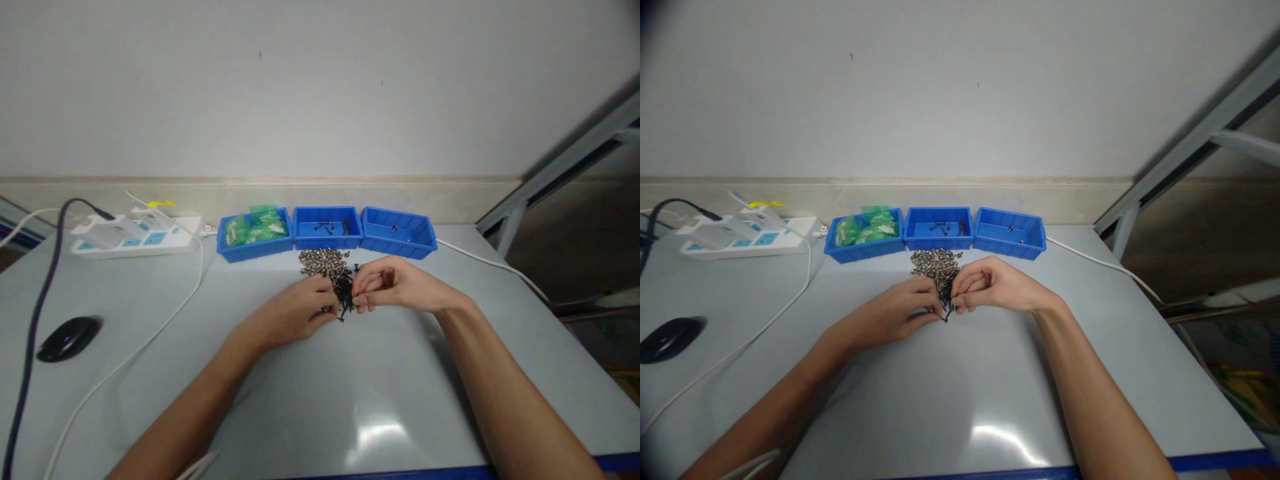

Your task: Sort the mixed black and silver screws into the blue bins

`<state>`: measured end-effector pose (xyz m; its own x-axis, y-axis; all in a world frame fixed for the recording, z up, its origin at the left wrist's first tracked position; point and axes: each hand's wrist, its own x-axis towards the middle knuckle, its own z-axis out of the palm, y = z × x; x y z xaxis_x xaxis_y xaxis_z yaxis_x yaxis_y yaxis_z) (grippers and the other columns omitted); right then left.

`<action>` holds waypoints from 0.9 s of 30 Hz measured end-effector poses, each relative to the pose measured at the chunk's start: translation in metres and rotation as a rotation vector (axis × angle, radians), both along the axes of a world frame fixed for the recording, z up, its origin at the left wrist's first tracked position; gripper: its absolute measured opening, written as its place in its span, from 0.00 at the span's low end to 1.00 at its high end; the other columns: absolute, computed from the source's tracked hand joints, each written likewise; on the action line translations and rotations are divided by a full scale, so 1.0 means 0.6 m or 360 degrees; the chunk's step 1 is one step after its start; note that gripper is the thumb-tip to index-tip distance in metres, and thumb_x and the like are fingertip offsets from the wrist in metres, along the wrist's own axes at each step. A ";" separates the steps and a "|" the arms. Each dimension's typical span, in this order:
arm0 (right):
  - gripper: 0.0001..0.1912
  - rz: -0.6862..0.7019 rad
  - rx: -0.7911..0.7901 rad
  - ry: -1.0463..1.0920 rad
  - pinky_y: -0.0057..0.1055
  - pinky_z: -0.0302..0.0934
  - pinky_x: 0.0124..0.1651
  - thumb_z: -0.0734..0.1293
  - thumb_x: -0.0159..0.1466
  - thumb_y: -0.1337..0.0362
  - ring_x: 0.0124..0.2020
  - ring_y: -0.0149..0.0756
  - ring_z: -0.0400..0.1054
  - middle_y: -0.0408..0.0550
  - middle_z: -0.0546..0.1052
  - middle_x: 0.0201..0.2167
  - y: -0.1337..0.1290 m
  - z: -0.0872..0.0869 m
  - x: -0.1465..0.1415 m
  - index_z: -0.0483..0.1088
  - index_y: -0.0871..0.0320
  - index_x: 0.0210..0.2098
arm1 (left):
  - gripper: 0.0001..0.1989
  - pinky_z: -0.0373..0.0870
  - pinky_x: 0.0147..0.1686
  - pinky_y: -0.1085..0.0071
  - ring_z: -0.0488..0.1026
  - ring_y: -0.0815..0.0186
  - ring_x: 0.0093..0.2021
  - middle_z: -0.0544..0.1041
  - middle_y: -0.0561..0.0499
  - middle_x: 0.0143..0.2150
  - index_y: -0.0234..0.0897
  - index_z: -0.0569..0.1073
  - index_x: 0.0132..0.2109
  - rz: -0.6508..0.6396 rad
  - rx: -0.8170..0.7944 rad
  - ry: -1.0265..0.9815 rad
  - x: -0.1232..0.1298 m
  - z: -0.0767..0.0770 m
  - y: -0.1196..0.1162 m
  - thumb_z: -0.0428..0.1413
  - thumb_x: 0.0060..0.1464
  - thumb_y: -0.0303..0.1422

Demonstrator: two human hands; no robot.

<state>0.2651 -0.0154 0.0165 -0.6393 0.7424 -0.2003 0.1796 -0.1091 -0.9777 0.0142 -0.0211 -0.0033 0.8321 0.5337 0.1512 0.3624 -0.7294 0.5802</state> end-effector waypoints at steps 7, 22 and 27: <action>0.10 -0.0217 -0.0023 0.0048 0.26 0.69 0.30 0.78 0.58 0.60 0.25 0.30 0.75 0.48 0.83 0.25 0.001 -0.001 0.000 0.78 0.60 0.34 | 0.03 0.67 0.38 0.72 0.72 0.67 0.36 0.76 0.51 0.35 0.34 0.75 0.39 0.0281 -0.0001 -0.0200 -0.015 0.010 0.019 0.57 0.61 0.24; 0.15 -0.0763 0.0201 0.0230 0.34 0.70 0.39 0.76 0.58 0.60 0.33 0.35 0.77 0.48 0.83 0.34 -0.003 -0.021 -0.062 0.78 0.56 0.44 | 0.06 0.70 0.36 0.71 0.74 0.68 0.35 0.78 0.50 0.36 0.35 0.75 0.38 0.0687 -0.0294 -0.0894 -0.023 0.012 0.029 0.65 0.54 0.28; 0.15 -0.0552 -0.0034 0.0355 0.35 0.71 0.43 0.78 0.56 0.60 0.34 0.36 0.78 0.46 0.83 0.30 -0.012 -0.018 -0.081 0.79 0.56 0.41 | 0.07 0.69 0.35 0.71 0.75 0.68 0.35 0.78 0.51 0.35 0.36 0.75 0.38 0.0678 -0.0275 -0.0925 -0.017 0.013 0.025 0.66 0.53 0.27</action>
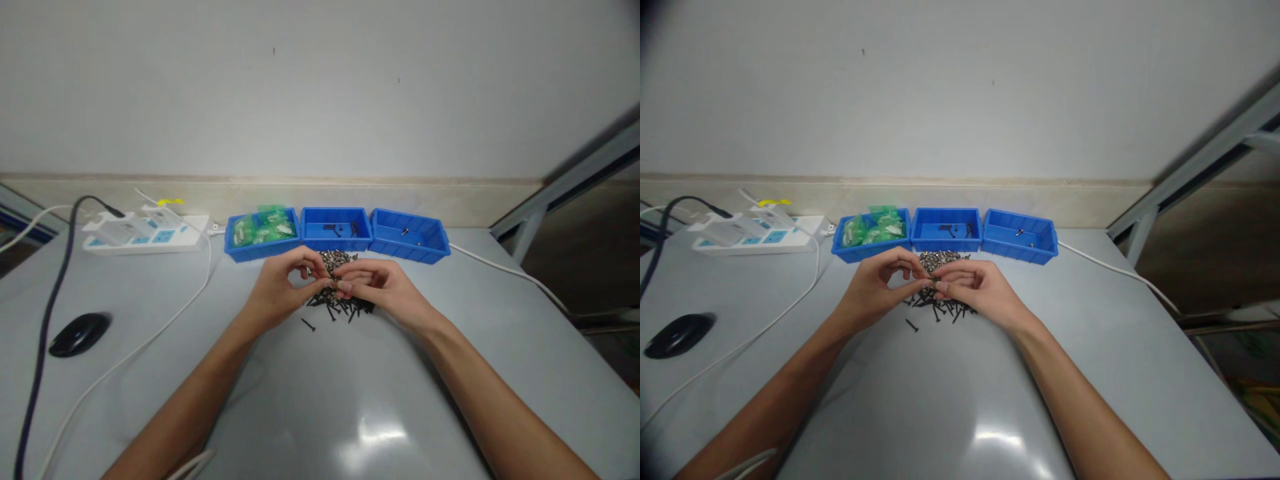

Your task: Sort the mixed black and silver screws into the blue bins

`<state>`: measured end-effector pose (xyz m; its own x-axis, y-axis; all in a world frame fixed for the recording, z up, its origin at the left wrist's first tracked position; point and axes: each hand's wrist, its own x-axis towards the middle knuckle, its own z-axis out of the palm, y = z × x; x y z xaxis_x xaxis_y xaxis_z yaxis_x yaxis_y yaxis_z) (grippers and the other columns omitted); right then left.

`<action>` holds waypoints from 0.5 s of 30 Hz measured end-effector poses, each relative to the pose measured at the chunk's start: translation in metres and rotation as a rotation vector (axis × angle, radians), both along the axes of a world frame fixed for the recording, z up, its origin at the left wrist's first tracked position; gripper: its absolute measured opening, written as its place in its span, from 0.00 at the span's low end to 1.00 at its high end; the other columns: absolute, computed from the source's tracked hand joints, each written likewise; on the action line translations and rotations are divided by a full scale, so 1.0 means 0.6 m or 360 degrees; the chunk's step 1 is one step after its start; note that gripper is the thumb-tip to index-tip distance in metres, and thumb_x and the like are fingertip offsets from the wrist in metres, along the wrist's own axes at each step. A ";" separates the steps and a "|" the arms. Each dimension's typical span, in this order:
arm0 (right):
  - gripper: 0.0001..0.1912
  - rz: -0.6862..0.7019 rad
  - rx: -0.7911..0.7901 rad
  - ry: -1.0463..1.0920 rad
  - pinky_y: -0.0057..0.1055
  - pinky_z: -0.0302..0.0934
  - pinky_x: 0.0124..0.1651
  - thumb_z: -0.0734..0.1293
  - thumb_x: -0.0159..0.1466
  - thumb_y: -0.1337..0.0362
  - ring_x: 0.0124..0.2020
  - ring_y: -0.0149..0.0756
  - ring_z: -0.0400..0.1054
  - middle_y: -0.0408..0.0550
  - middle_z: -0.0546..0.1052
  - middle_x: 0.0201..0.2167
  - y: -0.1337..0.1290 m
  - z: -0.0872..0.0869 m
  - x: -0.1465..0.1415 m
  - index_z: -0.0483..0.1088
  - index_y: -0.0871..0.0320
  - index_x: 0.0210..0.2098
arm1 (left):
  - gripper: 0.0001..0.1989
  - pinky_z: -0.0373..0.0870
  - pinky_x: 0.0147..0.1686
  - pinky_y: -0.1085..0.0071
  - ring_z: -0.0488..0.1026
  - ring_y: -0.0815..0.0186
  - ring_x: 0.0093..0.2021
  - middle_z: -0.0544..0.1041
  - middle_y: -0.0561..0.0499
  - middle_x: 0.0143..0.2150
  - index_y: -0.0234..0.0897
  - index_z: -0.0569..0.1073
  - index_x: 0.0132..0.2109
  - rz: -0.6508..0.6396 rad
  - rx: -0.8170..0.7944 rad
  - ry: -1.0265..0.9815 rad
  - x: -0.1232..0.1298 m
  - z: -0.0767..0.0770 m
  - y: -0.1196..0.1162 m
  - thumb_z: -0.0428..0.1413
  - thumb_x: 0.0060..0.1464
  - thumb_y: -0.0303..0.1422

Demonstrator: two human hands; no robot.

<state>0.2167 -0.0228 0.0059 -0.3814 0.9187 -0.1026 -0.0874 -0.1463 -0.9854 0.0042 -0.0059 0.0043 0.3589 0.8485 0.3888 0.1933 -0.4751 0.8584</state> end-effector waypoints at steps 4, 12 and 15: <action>0.13 -0.0062 -0.0053 0.0011 0.36 0.71 0.42 0.79 0.54 0.60 0.32 0.35 0.77 0.47 0.82 0.29 0.001 -0.006 -0.002 0.81 0.57 0.37 | 0.06 0.69 0.36 0.71 0.76 0.67 0.35 0.79 0.51 0.34 0.35 0.75 0.38 -0.0039 0.0035 0.0115 -0.001 0.002 0.000 0.65 0.54 0.27; 0.09 -0.0335 0.0018 -0.0227 0.35 0.69 0.36 0.78 0.52 0.60 0.28 0.33 0.72 0.47 0.81 0.29 0.007 -0.003 0.015 0.82 0.56 0.33 | 0.05 0.69 0.39 0.70 0.74 0.66 0.36 0.79 0.51 0.34 0.37 0.79 0.38 -0.0356 0.0236 0.0645 -0.018 0.003 0.003 0.59 0.58 0.24; 0.08 -0.0331 0.0052 -0.0272 0.38 0.71 0.40 0.77 0.54 0.60 0.31 0.36 0.73 0.49 0.82 0.31 0.007 -0.001 0.016 0.82 0.55 0.33 | 0.06 0.69 0.42 0.67 0.73 0.64 0.40 0.78 0.49 0.38 0.38 0.80 0.39 -0.0484 0.0244 0.0750 -0.019 -0.002 0.000 0.59 0.59 0.25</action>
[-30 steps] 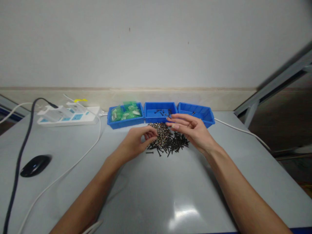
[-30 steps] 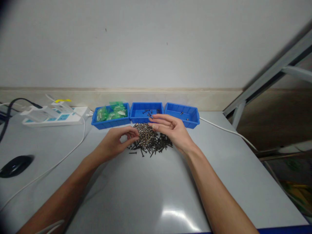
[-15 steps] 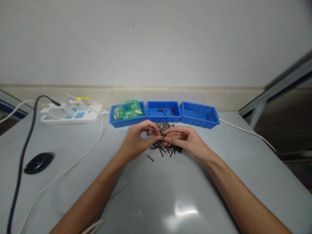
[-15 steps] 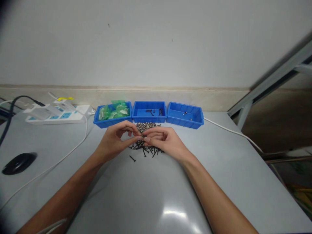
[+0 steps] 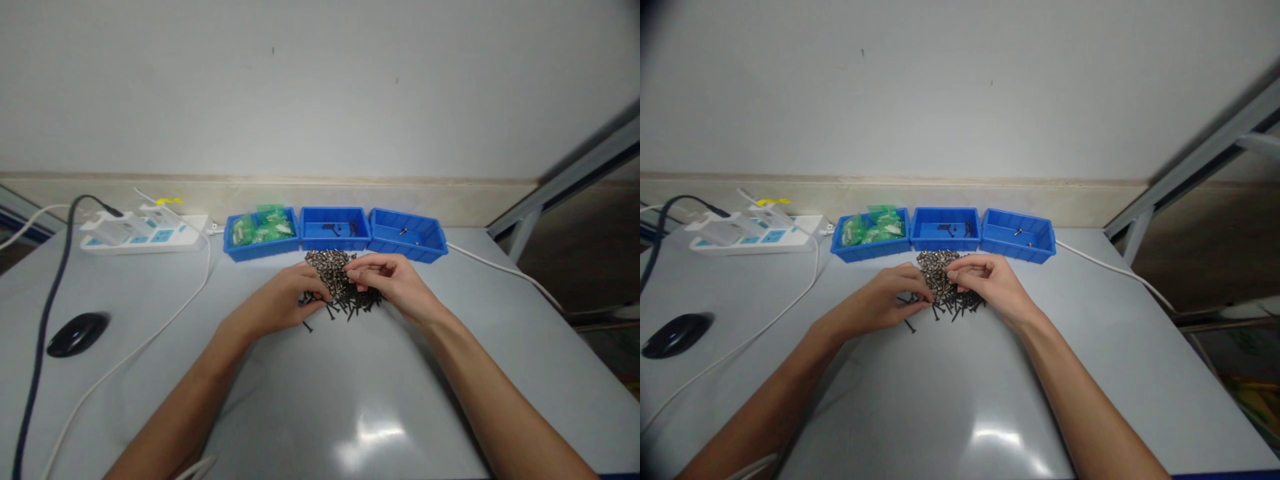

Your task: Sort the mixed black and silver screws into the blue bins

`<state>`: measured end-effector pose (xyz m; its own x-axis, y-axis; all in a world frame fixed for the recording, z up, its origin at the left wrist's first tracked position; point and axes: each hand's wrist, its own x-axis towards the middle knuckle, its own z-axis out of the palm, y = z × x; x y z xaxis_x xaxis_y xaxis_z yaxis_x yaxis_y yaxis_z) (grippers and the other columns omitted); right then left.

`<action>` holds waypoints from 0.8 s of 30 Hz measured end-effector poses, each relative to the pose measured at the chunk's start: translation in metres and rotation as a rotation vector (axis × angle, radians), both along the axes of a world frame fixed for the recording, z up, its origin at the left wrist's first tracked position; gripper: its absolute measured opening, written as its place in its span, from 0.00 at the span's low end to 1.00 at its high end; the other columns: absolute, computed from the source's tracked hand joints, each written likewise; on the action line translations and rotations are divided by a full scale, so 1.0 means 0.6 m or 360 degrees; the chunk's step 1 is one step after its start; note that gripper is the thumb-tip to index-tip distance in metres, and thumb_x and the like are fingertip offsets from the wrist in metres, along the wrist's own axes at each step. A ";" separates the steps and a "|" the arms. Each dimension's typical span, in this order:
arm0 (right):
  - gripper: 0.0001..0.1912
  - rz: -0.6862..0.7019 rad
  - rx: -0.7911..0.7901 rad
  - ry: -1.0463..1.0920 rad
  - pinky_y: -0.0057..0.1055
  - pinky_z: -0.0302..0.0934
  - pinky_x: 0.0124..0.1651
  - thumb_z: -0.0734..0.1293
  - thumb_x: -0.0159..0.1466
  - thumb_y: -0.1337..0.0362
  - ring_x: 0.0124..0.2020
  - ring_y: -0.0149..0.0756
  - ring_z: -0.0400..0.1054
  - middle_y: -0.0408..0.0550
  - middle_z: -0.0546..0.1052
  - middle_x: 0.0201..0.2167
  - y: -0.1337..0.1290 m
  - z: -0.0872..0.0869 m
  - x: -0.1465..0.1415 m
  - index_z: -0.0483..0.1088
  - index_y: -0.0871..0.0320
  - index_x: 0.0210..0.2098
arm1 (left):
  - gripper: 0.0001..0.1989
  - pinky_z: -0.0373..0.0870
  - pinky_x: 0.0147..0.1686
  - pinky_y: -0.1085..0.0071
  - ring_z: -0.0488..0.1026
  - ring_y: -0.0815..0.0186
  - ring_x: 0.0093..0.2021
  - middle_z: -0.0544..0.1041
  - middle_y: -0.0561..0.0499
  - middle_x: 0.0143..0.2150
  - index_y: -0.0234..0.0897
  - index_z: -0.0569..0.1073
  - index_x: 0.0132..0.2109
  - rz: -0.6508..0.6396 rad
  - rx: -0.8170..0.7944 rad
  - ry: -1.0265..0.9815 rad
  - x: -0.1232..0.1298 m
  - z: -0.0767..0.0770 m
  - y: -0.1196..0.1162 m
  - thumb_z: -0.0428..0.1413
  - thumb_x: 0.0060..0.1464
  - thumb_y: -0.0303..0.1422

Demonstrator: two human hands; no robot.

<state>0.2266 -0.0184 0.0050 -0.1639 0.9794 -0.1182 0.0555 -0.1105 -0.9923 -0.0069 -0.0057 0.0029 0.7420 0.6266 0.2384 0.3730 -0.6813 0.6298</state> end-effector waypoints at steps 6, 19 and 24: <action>0.30 0.0019 0.0394 0.0092 0.47 0.65 0.62 0.74 0.60 0.62 0.62 0.45 0.68 0.47 0.70 0.66 -0.002 0.004 -0.003 0.70 0.44 0.61 | 0.05 0.69 0.47 0.65 0.71 0.61 0.45 0.75 0.47 0.41 0.37 0.79 0.38 -0.0103 0.0013 0.0082 0.008 -0.011 -0.007 0.59 0.59 0.24; 0.16 0.0269 0.0179 -0.0022 0.38 0.72 0.45 0.74 0.60 0.57 0.37 0.37 0.77 0.49 0.83 0.36 -0.006 0.002 -0.008 0.78 0.56 0.46 | 0.03 0.68 0.36 0.73 0.71 0.69 0.32 0.77 0.54 0.32 0.37 0.74 0.38 0.0294 0.0021 -0.0250 0.006 0.014 -0.001 0.59 0.58 0.25; 0.14 0.0394 0.0062 0.0029 0.35 0.71 0.42 0.76 0.58 0.59 0.35 0.36 0.78 0.48 0.83 0.33 -0.008 -0.002 -0.011 0.80 0.57 0.43 | 0.03 0.68 0.34 0.75 0.71 0.71 0.31 0.76 0.55 0.31 0.36 0.74 0.37 0.0330 0.0023 -0.0349 0.010 0.014 -0.003 0.62 0.57 0.25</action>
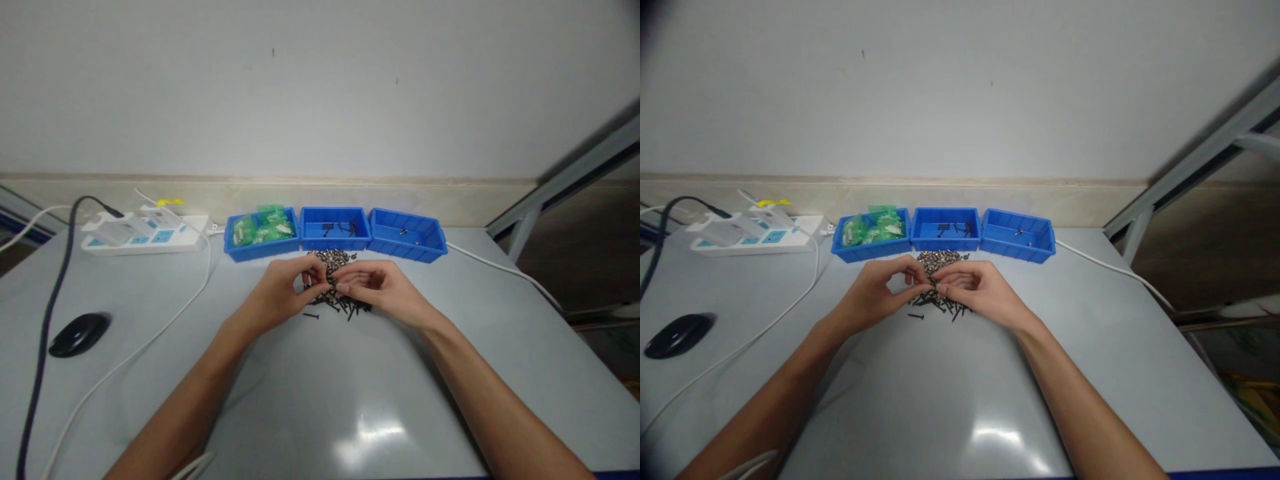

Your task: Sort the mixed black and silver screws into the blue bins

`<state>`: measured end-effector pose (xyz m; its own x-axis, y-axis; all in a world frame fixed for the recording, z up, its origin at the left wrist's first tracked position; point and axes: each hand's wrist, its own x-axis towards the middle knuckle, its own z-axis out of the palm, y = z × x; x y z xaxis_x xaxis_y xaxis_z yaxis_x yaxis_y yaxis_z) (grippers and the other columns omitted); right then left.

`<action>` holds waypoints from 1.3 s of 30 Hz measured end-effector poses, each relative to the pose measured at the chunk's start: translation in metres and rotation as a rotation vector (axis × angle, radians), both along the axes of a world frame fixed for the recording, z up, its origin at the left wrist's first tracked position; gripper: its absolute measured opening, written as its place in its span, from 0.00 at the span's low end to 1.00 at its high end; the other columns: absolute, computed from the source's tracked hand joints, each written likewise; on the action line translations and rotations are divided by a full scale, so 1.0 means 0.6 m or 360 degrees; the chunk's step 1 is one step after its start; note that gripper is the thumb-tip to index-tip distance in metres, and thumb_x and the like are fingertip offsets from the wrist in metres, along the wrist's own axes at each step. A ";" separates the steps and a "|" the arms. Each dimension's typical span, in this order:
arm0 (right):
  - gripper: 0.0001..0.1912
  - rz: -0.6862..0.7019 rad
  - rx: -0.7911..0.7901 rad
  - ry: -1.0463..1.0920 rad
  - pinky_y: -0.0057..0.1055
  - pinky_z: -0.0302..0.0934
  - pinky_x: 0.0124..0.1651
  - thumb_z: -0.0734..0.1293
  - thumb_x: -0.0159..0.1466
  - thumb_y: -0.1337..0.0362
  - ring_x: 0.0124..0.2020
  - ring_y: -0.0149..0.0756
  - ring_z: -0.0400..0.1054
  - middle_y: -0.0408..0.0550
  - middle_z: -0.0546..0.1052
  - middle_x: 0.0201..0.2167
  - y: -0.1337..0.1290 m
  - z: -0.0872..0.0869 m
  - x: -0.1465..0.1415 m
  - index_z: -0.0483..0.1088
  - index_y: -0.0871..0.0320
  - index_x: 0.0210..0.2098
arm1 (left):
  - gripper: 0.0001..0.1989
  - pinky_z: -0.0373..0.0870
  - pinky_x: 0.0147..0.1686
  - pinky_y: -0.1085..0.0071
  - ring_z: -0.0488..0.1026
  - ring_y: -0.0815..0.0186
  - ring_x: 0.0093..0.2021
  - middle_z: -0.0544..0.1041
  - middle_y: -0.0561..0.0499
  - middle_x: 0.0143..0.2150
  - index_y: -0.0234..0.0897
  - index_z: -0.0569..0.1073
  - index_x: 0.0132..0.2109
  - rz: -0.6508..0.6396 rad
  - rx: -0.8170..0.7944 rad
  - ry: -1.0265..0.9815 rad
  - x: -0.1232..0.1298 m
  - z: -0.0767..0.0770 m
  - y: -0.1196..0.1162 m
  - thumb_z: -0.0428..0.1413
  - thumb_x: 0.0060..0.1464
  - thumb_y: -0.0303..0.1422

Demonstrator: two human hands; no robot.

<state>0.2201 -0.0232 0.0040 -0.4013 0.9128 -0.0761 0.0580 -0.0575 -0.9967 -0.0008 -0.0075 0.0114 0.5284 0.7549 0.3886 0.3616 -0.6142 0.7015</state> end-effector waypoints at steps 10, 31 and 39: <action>0.11 -0.0186 -0.0096 0.0073 0.37 0.72 0.45 0.78 0.55 0.63 0.35 0.37 0.79 0.48 0.84 0.32 0.003 -0.002 0.005 0.81 0.56 0.37 | 0.07 0.66 0.34 0.73 0.71 0.68 0.32 0.76 0.53 0.31 0.36 0.78 0.37 -0.0332 -0.0155 0.0526 -0.031 0.018 -0.002 0.67 0.51 0.30; 0.14 -0.0118 0.0019 0.0049 0.35 0.72 0.44 0.76 0.58 0.57 0.36 0.36 0.78 0.47 0.83 0.33 0.000 -0.003 -0.006 0.80 0.55 0.42 | 0.06 0.68 0.35 0.76 0.73 0.71 0.32 0.77 0.55 0.32 0.35 0.75 0.37 -0.0039 -0.0030 0.0131 -0.018 0.019 0.003 0.58 0.57 0.21; 0.11 -0.0101 -0.0121 0.0104 0.32 0.71 0.36 0.80 0.53 0.59 0.29 0.33 0.76 0.45 0.82 0.25 -0.001 -0.004 -0.011 0.81 0.56 0.34 | 0.04 0.70 0.36 0.75 0.73 0.71 0.32 0.78 0.53 0.34 0.35 0.74 0.39 -0.0063 -0.0049 0.0104 -0.016 0.018 0.000 0.61 0.56 0.25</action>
